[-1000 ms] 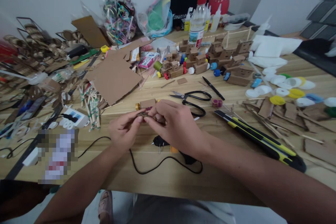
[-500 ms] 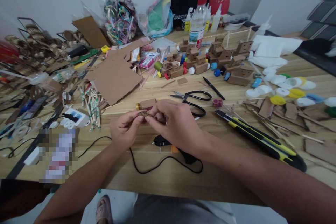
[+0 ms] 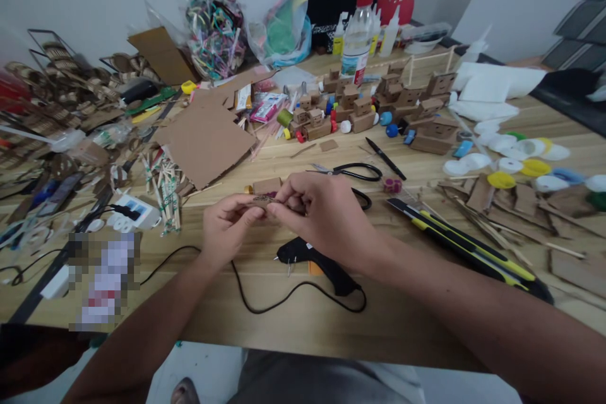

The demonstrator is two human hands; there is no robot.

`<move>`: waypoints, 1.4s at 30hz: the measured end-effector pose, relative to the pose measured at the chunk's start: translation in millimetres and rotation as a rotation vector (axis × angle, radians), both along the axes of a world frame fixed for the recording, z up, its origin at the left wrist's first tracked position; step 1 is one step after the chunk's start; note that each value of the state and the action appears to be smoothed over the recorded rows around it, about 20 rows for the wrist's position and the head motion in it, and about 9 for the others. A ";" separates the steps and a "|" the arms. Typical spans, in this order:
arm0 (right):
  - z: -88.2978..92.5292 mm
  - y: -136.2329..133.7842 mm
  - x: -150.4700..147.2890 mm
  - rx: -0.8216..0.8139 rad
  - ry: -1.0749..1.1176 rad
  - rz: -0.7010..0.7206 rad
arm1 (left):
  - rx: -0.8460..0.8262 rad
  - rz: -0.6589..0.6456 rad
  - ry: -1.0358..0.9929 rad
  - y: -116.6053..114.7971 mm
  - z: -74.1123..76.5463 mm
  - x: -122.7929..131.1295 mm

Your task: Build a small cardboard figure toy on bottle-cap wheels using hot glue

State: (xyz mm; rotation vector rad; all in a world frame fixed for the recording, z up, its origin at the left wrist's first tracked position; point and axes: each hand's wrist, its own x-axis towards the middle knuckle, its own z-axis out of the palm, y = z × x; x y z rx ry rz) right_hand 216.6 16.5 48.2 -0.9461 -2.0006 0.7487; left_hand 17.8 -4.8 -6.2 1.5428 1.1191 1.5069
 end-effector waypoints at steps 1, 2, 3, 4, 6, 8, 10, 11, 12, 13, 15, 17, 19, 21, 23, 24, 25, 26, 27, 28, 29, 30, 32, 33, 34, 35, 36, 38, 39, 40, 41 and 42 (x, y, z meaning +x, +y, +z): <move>-0.8 -0.6 -0.5 0.000 0.002 -0.006 | -0.002 0.009 0.000 -1.3 1.1 1.0; -1.7 -1.3 -1.2 0.004 0.006 -0.010 | -0.002 0.012 -0.003 -2.7 2.4 2.2; -2.7 -2.0 -1.9 0.009 0.010 -0.011 | 0.000 0.013 -0.008 -4.1 3.6 3.4; -3.5 -2.6 -2.6 0.016 0.013 -0.011 | 0.000 0.015 -0.014 -5.5 4.7 4.5; -4.7 -3.5 -3.7 0.027 0.016 -0.008 | -0.006 0.025 -0.023 -7.5 6.1 6.1; -5.2 -4.2 -4.2 0.034 0.012 -0.010 | -0.017 0.036 -0.027 -7.9 6.3 6.5; -5.1 -4.8 -4.0 0.040 0.004 -0.020 | -0.026 0.038 -0.031 -6.8 5.7 5.8; -4.9 -5.0 -3.8 0.043 0.003 -0.027 | -0.025 0.037 -0.035 -5.8 5.4 5.1; -4.6 -5.1 -3.5 0.046 0.005 -0.036 | -0.024 0.034 -0.040 -4.7 5.0 4.3; -4.2 -5.1 -3.1 0.046 0.010 -0.041 | -0.023 0.028 -0.047 -3.5 4.8 3.5; -3.1 -4.1 -2.1 0.036 0.028 -0.031 | -0.035 -0.002 -0.063 -1.2 4.4 2.1; -1.6 -1.9 -0.6 0.007 0.042 0.011 | -0.075 -0.056 -0.077 1.2 3.8 0.9; -0.4 1.3 1.1 -0.031 0.044 0.055 | -0.120 -0.104 -0.086 3.3 2.8 -0.4; -0.1 4.5 3.0 -0.037 0.020 0.061 | -0.155 -0.146 -0.089 4.9 1.5 -1.8; -0.9 6.7 4.5 0.028 -0.017 0.025 | -0.186 -0.191 -0.090 5.3 0.2 -2.9; -1.6 7.0 4.9 0.084 -0.035 0.005 | -0.201 -0.209 -0.095 5.1 -0.4 -3.1; -2.3 6.9 5.2 0.145 -0.049 -0.016 | -0.213 -0.217 -0.104 4.8 -1.0 -3.1; -3.1 6.2 5.1 0.203 -0.059 -0.032 | -0.220 -0.213 -0.116 4.2 -1.5 -2.7; -3.7 5.1 4.8 0.250 -0.070 -0.043 | -0.222 -0.197 -0.131 3.7 -2.1 -2.2; -4.2 3.6 4.3 0.290 -0.079 -0.048 | -0.222 -0.175 -0.146 3.1 -2.7 -1.5; -4.5 1.8 3.7 0.323 -0.087 -0.052 | -0.221 -0.155 -0.158 2.6 -3.2 -0.9; -4.7 0.0 3.1 0.351 -0.093 -0.055 | -0.223 -0.140 -0.168 2.2 -3.6 -0.4; -4.8 -3.4 2.1 0.398 -0.097 -0.054 | -0.230 -0.130 -0.180 1.6 -4.2 0.0; -4.8 -4.8 1.8 0.422 -0.091 -0.048 | -0.230 -0.133 -0.183 1.6 -4.2 -0.1; -4.8 -5.8 1.7 0.441 -0.083 -0.033 | -0.226 -0.137 -0.186 1.6 -3.9 -0.4; -4.7 -6.5 1.9 0.452 -0.078 -0.015 | -0.218 -0.140 -0.190 1.8 -3.5 -0.7; -4.5 -6.8 2.3 0.463 -0.071 0.007 | -0.206 -0.143 -0.193 2.0 -2.7 -1.0; -3.8 -6.9 3.4 0.475 -0.069 0.043 | -0.183 -0.149 -0.188 2.5 -0.4 -1.1; -3.3 -6.8 4.1 0.480 -0.075 0.057 | -0.174 -0.153 -0.176 2.7 1.0 -1.0; -2.7 -6.8 4.6 0.490 -0.080 0.067 | -0.163 -0.156 -0.158 2.8 2.4 -0.7; -2.0 -6.9 5.1 0.499 -0.090 0.077 | -0.148 -0.158 -0.138 2.8 3.9 -0.4; -1.4 -7.0 5.3 0.507 -0.099 0.083 | -0.129 -0.158 -0.120 2.8 5.2 -0.1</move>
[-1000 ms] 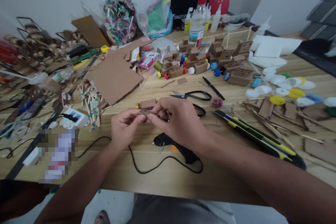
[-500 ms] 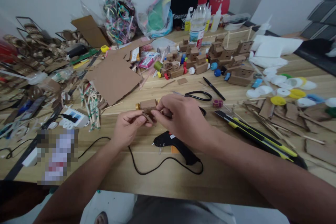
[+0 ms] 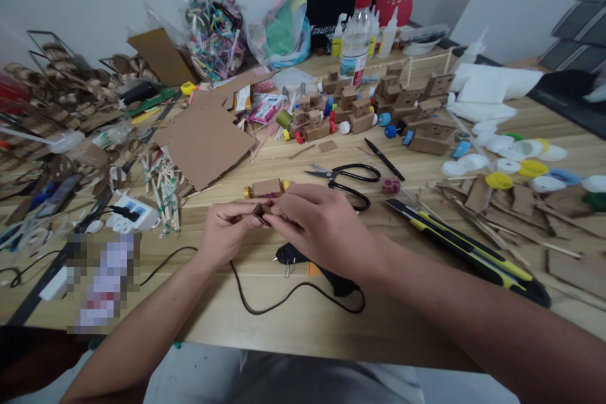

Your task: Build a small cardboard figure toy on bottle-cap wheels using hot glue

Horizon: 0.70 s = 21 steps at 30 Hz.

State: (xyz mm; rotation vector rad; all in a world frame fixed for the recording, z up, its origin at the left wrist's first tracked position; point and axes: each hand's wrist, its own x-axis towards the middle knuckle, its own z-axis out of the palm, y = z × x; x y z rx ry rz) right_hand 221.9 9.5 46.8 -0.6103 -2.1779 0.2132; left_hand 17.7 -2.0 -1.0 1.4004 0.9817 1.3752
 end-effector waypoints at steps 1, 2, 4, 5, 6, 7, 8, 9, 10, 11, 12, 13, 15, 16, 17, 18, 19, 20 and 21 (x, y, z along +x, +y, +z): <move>0.4 -0.3 0.0 0.006 -0.009 0.001 | 0.023 -0.001 0.010 -0.2 1.1 0.2; 0.6 -0.7 -0.2 0.008 -0.017 0.001 | 0.046 -0.006 0.015 -0.4 2.0 0.3; -0.1 -1.3 -0.8 -0.002 -0.022 0.001 | 0.077 -0.021 0.014 -1.1 3.2 0.2; -0.9 -1.3 -1.2 -0.018 -0.019 0.003 | 0.080 -0.026 0.015 -1.6 3.7 0.1; -2.0 -1.2 -1.4 -0.040 -0.014 0.006 | 0.075 -0.025 0.021 -2.1 4.2 -0.1; -3.2 -0.7 -1.6 -0.061 -0.006 0.013 | 0.061 -0.017 0.031 -2.7 4.8 -0.4; -4.6 -0.1 -1.6 -0.077 0.004 0.020 | 0.043 -0.006 0.045 -3.4 5.6 -0.5; -5.8 0.7 -1.6 -0.088 0.013 0.027 | 0.023 0.004 0.060 -4.1 6.6 -0.6; -7.0 1.5 -1.5 -0.097 0.016 0.034 | 0.003 0.008 0.074 -4.7 7.8 -0.7; -8.2 2.5 -1.6 -0.101 0.017 0.040 | -0.013 0.007 0.085 -5.3 9.0 -0.6; -9.2 3.4 -2.0 -0.110 0.012 0.041 | -0.024 0.003 0.090 -5.8 10.2 -0.5; -10.3 4.3 -2.6 -0.124 0.009 0.042 | -0.031 0.000 0.092 -6.2 11.1 -0.3; -12.2 5.7 -4.8 -0.163 0.012 0.041 | -0.037 0.005 0.088 -6.6 11.9 0.2; -13.0 6.3 -6.2 -0.187 0.018 0.039 | -0.040 0.016 0.083 -6.7 11.6 0.3; -13.7 6.8 -7.7 -0.213 0.026 0.033 | -0.043 0.032 0.075 -6.7 10.9 0.4; -14.2 7.3 -9.1 -0.242 0.031 0.023 | -0.048 0.050 0.065 -6.7 9.8 0.4; -14.3 7.8 -10.3 -0.272 0.037 0.011 | -0.054 0.070 0.049 -6.5 8.5 0.2; -14.1 8.3 -11.2 -0.303 0.041 0.000 | -0.055 0.085 0.031 -6.3 7.2 -0.1; -13.4 8.7 -11.9 -0.332 0.048 -0.005 | -0.055 0.093 0.015 -6.0 5.8 -0.6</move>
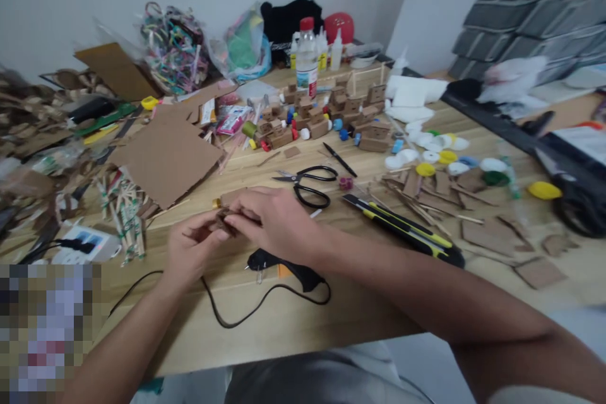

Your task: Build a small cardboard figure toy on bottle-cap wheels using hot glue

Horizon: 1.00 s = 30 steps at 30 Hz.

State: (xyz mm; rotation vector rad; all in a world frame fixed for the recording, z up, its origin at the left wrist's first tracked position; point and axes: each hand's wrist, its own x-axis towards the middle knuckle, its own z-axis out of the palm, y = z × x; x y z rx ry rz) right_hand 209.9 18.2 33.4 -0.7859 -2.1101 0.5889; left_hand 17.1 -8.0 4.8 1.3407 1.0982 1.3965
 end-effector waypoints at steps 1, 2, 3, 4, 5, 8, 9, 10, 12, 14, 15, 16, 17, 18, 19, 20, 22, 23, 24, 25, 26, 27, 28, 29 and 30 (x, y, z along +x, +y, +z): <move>1.1 0.3 -0.5 -0.030 0.008 0.000 | 0.003 0.002 -0.011 0.4 -1.1 -0.7; 2.7 0.5 -0.7 -0.064 0.016 0.004 | 0.007 -0.001 -0.014 0.8 -2.1 -1.5; 4.6 0.5 -0.8 -0.103 0.024 0.012 | 0.011 -0.006 -0.009 1.2 -2.8 -2.4; 6.7 0.4 -0.7 -0.147 0.031 0.025 | 0.014 -0.013 0.001 1.8 -3.3 -3.4; 8.7 0.2 -0.6 -0.194 0.031 0.042 | 0.014 -0.021 0.016 2.3 -3.7 -4.3; 12.2 -0.4 -0.1 -0.286 0.011 0.081 | 0.014 -0.021 0.053 4.0 -5.5 -6.2; 11.9 -0.6 -0.1 -0.279 -0.009 0.079 | 0.017 -0.004 0.059 4.2 -6.3 -6.1; 10.8 -0.7 -0.2 -0.253 -0.033 0.065 | 0.023 0.017 0.062 4.1 -7.2 -5.5; 6.6 -1.0 -0.8 -0.162 -0.082 0.019 | 0.040 0.063 0.061 2.7 -8.9 -3.0; 1.4 -1.5 -1.6 -0.078 -0.117 -0.010 | 0.054 0.094 0.065 0.3 -9.9 0.4; -1.0 -1.7 -2.0 -0.056 -0.124 -0.014 | 0.058 0.104 0.070 -0.9 -10.1 1.8; -2.8 -1.9 -2.2 -0.046 -0.125 -0.012 | 0.061 0.113 0.076 -1.9 -10.2 2.7; -3.8 -1.9 -2.3 -0.046 -0.122 -0.006 | 0.062 0.118 0.081 -2.5 -10.1 3.1; -4.0 -1.8 -2.1 -0.053 -0.115 0.001 | 0.061 0.118 0.084 -2.6 -9.9 3.0; -3.4 -1.6 -1.7 -0.066 -0.105 0.008 | 0.057 0.113 0.083 -2.4 -9.6 2.2; -2.0 -1.1 -1.0 -0.085 -0.093 0.016 | 0.050 0.103 0.081 -1.7 -9.3 1.1; 2.1 0.4 0.9 -0.138 -0.070 0.043 | 0.031 0.072 0.074 0.4 -8.3 -1.6; 4.3 1.4 1.9 -0.169 -0.063 0.064 | 0.022 0.053 0.073 1.5 -7.5 -2.8; 6.2 2.4 2.9 -0.199 -0.059 0.082 | 0.015 0.035 0.074 2.6 -6.7 -3.7; 7.6 3.5 3.6 -0.226 -0.060 0.092 | 0.009 0.020 0.079 3.4 -5.7 -4.1; 8.3 4.4 3.9 -0.246 -0.064 0.088 | 0.005 0.009 0.086 4.0 -4.6 -4.1; 8.5 5.1 4.0 -0.258 -0.073 0.077 | 0.003 0.004 0.094 4.2 -3.5 -3.5; 8.1 5.5 3.7 -0.261 -0.082 0.057 | 0.000 0.003 0.102 4.1 -2.4 -2.5; 7.5 5.6 3.1 -0.256 -0.091 0.038 | -0.001 0.007 0.108 3.7 -1.3 -1.2; 6.8 5.4 2.5 -0.246 -0.096 0.024 | -0.002 0.012 0.112 3.0 -0.5 0.4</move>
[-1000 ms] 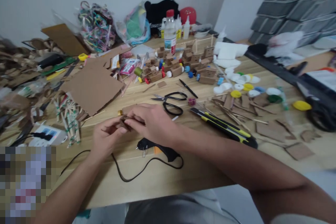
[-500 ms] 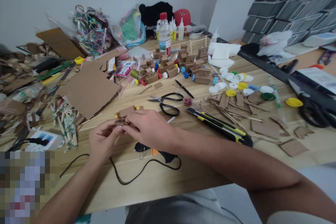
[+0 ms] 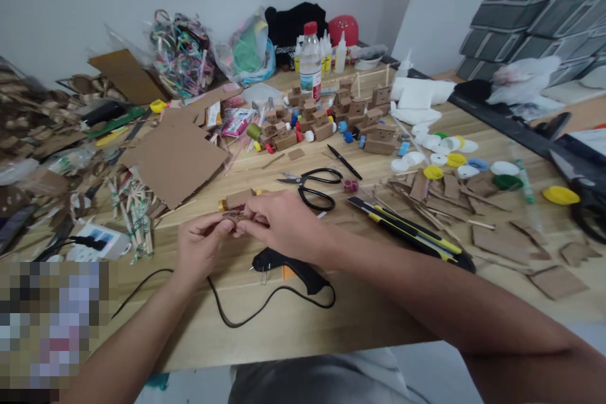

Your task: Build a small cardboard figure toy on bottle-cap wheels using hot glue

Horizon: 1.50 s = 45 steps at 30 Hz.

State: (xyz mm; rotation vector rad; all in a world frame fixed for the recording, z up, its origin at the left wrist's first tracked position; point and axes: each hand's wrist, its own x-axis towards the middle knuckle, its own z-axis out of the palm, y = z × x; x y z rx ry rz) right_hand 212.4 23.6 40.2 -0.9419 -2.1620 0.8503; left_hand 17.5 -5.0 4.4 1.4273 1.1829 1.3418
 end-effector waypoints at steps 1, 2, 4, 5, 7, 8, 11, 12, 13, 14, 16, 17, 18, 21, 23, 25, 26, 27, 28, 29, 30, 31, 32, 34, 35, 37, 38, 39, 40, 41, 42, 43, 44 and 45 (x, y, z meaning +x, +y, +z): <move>-0.6 -0.4 -0.5 0.011 0.001 -0.007 | 0.003 0.008 0.001 -0.8 0.7 1.7; -1.0 -1.0 -0.9 0.018 0.007 -0.009 | 0.009 0.016 -0.002 -1.6 1.1 3.5; -0.9 -2.2 -0.7 0.018 0.019 -0.008 | 0.025 0.030 -0.014 -2.7 1.5 6.4; -0.6 -2.6 -0.3 0.012 0.020 -0.006 | 0.031 0.037 -0.022 -2.9 1.5 7.4; 0.1 -2.9 1.0 0.005 0.012 -0.014 | 0.020 0.037 -0.032 -2.2 1.8 8.2; 0.3 -2.8 1.6 0.003 0.005 -0.021 | 0.003 0.027 -0.034 -1.7 2.2 8.1; -0.4 -2.3 1.9 -0.014 -0.018 -0.024 | -0.028 -0.005 -0.034 -1.2 3.7 7.1; -1.0 -2.2 1.5 -0.020 -0.025 -0.013 | -0.024 -0.008 -0.025 -1.8 4.1 6.9; -1.7 -2.3 1.1 -0.020 -0.030 -0.002 | -0.013 -0.007 -0.014 -2.8 4.0 7.0; -2.6 -2.5 0.6 -0.010 -0.034 0.006 | 0.001 -0.004 -0.002 -3.9 3.6 7.3; -4.0 -3.2 0.1 0.023 -0.035 0.011 | 0.024 -0.008 0.017 -5.8 1.5 8.2; -4.4 -3.5 0.1 0.040 -0.031 0.009 | 0.029 -0.016 0.022 -6.1 0.1 8.5; -4.5 -3.6 0.4 0.051 -0.024 0.011 | 0.028 -0.026 0.024 -5.8 -1.4 8.4; -3.2 -3.1 2.1 0.053 -0.003 0.014 | 0.023 -0.062 0.028 -2.1 -4.0 5.1; -1.9 -2.2 3.3 0.040 -0.006 0.010 | 0.024 -0.091 0.037 0.9 -3.4 1.1; -1.7 -1.2 4.0 0.029 -0.016 0.008 | 0.025 -0.119 0.065 2.2 -1.9 -2.4; -2.2 -0.9 4.2 0.028 -0.022 0.009 | 0.033 -0.125 0.088 2.1 -1.2 -3.3; -3.1 -0.7 4.2 0.032 -0.028 0.008 | 0.051 -0.120 0.112 1.6 -0.8 -3.5; -4.3 -0.7 4.2 0.042 -0.032 0.004 | 0.073 -0.108 0.136 0.7 -0.8 -2.9; -5.7 -0.9 4.1 0.054 -0.038 -0.001 | 0.097 -0.093 0.156 -0.4 -1.2 -1.7; -6.9 -1.2 4.2 0.068 -0.044 -0.011 | 0.118 -0.077 0.166 -1.4 -2.0 -0.1; -7.9 -1.6 4.3 0.081 -0.051 -0.018 | 0.127 -0.068 0.168 -2.1 -3.0 1.4; -8.5 -1.9 4.6 0.092 -0.060 -0.023 | 0.123 -0.069 0.162 -2.4 -3.9 2.4; -8.4 -2.1 5.8 0.107 -0.080 -0.025 | 0.093 -0.101 0.153 -1.1 -5.1 1.2; -7.9 -1.9 6.4 0.113 -0.089 -0.024 | 0.080 -0.122 0.156 0.7 -4.8 -1.9; -7.1 -0.8 7.3 0.120 -0.105 -0.018 | 0.087 -0.134 0.206 7.6 -2.1 -13.6; -7.3 0.0 7.1 0.118 -0.113 -0.011 | 0.109 -0.094 0.262 12.9 0.3 -22.0; -8.1 1.0 6.4 0.110 -0.128 0.008 | 0.143 -0.015 0.341 19.4 3.1 -31.6; -9.5 2.0 5.1 0.098 -0.149 0.034 | 0.170 0.084 0.433 27.2 6.3 -42.0; -11.6 3.0 3.2 0.085 -0.176 0.068 | 0.171 0.194 0.529 35.9 9.5 -52.3; -14.1 3.9 0.7 0.073 -0.208 0.101 | 0.149 0.313 0.627 45.1 12.5 -61.9; -16.8 4.7 -2.1 0.065 -0.242 0.127 | 0.104 0.401 0.734 54.4 14.9 -70.2; -19.6 5.3 -5.1 0.062 -0.278 0.145 | 0.043 0.463 0.843 63.2 16.8 -76.8; -22.1 5.7 -8.1 0.065 -0.315 0.153 | -0.030 0.516 0.941 70.9 17.8 -81.5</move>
